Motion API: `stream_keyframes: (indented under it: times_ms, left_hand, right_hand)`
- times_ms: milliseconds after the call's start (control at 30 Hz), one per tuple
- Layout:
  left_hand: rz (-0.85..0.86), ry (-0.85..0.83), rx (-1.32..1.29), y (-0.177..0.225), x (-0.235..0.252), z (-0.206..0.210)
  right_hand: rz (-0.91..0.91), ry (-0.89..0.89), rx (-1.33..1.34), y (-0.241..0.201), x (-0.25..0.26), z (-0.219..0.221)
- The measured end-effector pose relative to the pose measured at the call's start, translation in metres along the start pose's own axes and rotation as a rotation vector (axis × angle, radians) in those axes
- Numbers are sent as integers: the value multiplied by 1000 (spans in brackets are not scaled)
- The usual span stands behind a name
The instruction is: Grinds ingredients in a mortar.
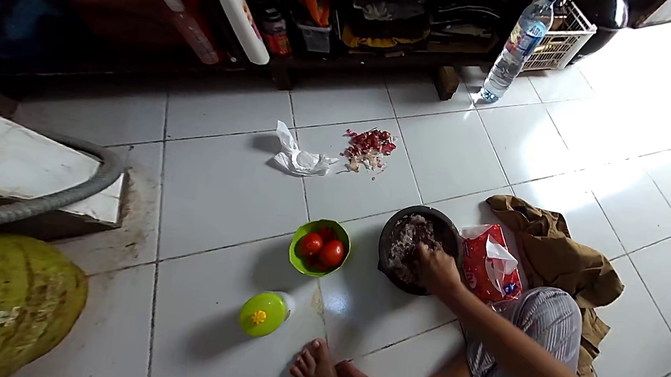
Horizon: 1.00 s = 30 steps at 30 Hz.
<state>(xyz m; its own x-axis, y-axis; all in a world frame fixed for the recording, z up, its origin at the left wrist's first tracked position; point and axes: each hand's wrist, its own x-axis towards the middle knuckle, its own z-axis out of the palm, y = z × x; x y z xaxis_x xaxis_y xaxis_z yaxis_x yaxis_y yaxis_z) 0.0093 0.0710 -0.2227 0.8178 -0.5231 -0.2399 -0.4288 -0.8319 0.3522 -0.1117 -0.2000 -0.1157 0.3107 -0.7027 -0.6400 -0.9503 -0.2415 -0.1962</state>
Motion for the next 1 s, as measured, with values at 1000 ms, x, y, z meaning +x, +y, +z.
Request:
stream_keyframes:
  times_ms: [1000]
  left_hand:
    - [22,19,46,-2,-6,1]
  right_hand:
    - [37,9,90,5,25,-25]
